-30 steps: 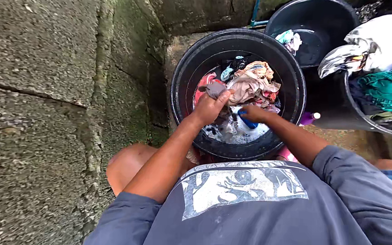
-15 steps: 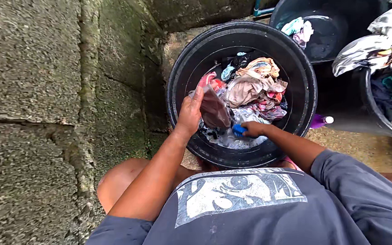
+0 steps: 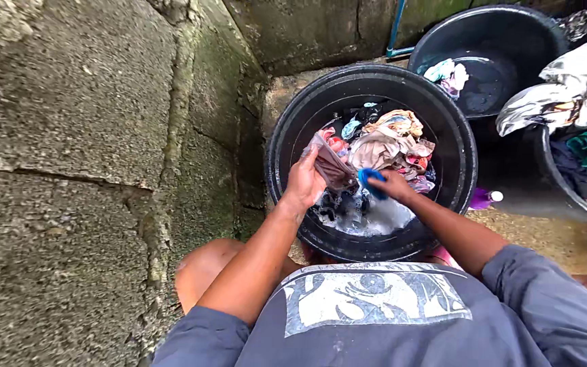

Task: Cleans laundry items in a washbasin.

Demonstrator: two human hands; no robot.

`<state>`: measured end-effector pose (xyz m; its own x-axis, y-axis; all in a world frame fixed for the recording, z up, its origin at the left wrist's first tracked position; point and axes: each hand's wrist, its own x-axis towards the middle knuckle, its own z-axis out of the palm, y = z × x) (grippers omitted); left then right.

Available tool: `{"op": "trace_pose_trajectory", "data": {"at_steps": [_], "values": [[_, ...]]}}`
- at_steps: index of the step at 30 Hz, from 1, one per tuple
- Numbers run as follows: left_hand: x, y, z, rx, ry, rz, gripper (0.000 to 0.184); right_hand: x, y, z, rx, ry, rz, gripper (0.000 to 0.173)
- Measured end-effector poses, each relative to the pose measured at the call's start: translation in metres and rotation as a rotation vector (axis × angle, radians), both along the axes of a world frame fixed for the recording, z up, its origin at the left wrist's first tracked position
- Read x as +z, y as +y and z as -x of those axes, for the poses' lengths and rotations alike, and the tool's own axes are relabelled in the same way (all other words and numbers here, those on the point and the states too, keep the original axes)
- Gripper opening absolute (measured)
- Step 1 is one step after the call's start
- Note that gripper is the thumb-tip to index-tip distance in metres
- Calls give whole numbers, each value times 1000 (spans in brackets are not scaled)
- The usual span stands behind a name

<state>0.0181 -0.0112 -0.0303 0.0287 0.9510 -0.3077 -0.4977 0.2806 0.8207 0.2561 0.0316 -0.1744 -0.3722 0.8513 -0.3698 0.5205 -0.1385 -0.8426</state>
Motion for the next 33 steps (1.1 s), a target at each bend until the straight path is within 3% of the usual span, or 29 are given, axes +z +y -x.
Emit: {"op": "trace_pose_trajectory", "data": {"at_steps": [2,4,6,7,8,11,13,15,17,21,22,24,27,29,31,33], "values": [[-7,0,-1,-99,67,-30,54,59,8,25,-168,195,-246,40],[-11,-7,-7,-145,181,-40,54,113,-3,57,-184,418,-507,29],[-12,-14,-15,-100,227,-110,34,130,-14,86,-103,564,-803,26],[-9,-16,-16,-66,187,-149,27,124,-16,90,-76,514,-888,31],[-2,-17,-13,-84,156,-174,35,111,-13,83,-83,414,-877,32],[17,-16,-2,-203,144,-205,60,91,9,49,-268,137,-505,36],[10,-12,-2,-183,178,-203,57,112,-1,61,-317,219,-605,35],[-6,-19,-8,-81,174,-162,32,134,-29,90,-190,380,-907,32],[-6,-17,-9,-52,117,-159,28,136,-31,101,-87,390,-1061,30],[3,-7,1,-159,51,-152,57,115,7,51,-219,-76,-531,41],[0,-4,3,-155,43,-143,56,118,8,46,-289,-67,-525,41],[-7,-7,2,-112,70,-93,49,135,-14,60,-340,141,-709,35],[-7,-21,-10,-33,94,-97,19,143,-35,96,-100,421,-1004,28],[0,-21,-12,-105,37,-139,32,118,-22,84,-125,294,-943,31],[3,-16,-7,-223,46,-197,52,103,-4,59,-220,121,-715,37],[-3,-12,-4,-226,80,-203,54,111,-9,54,-262,91,-698,39]]}}
